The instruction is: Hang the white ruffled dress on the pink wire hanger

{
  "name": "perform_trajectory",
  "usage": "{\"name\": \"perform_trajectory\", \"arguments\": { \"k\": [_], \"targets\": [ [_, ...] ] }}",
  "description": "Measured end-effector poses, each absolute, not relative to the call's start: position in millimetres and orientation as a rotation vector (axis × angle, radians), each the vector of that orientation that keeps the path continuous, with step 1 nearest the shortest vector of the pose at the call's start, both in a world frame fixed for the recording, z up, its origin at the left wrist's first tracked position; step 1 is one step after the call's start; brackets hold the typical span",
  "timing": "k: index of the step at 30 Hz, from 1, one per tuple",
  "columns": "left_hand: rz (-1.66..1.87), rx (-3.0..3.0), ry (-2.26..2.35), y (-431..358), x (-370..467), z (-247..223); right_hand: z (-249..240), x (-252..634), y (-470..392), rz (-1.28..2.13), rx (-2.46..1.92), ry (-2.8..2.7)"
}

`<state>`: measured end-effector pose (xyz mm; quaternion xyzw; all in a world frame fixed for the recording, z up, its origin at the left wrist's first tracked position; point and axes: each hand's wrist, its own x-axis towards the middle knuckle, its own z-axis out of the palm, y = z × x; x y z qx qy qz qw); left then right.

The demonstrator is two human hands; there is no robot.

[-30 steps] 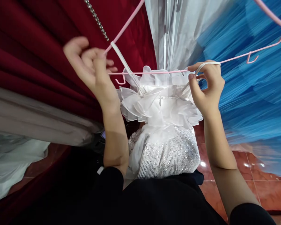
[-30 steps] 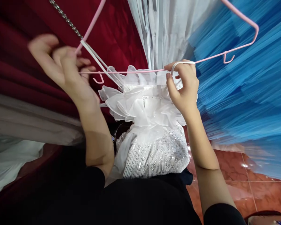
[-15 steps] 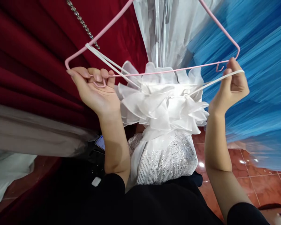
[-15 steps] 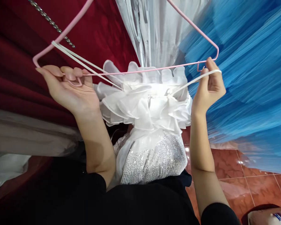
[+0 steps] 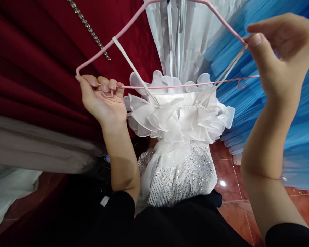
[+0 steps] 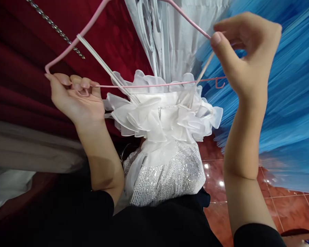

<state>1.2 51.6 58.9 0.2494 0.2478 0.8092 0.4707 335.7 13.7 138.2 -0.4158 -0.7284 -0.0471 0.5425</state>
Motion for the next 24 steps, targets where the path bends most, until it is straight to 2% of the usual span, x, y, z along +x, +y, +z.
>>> {"name": "perform_trajectory", "arguments": {
  "k": [4, 7, 10, 15, 18, 20, 24],
  "targets": [
    [1.988, 0.612, 0.532, 47, 5, 56, 133, 326, 18, -0.074, -0.986, -1.756],
    [1.995, 0.609, 0.508, 45, 7, 58, 111, 322, 20, -0.178, -0.843, -1.488],
    [1.991, 0.596, 0.552, 47, 8, 59, 92, 309, 14, -0.212, -0.881, -1.348],
    [2.005, 0.601, 0.517, 53, 9, 48, 75, 272, 7, -0.039, -1.045, -2.037],
    [1.991, 0.639, 0.577, 48, 11, 36, 64, 260, 8, -0.018, -1.171, -2.053],
    [2.092, 0.665, 0.735, 38, 15, 31, 57, 258, 8, 0.006, -1.181, -2.011],
    [2.533, 0.869, 1.058, 15, 28, 41, 51, 260, 5, 0.068, -1.147, -2.021]
  ]
}}
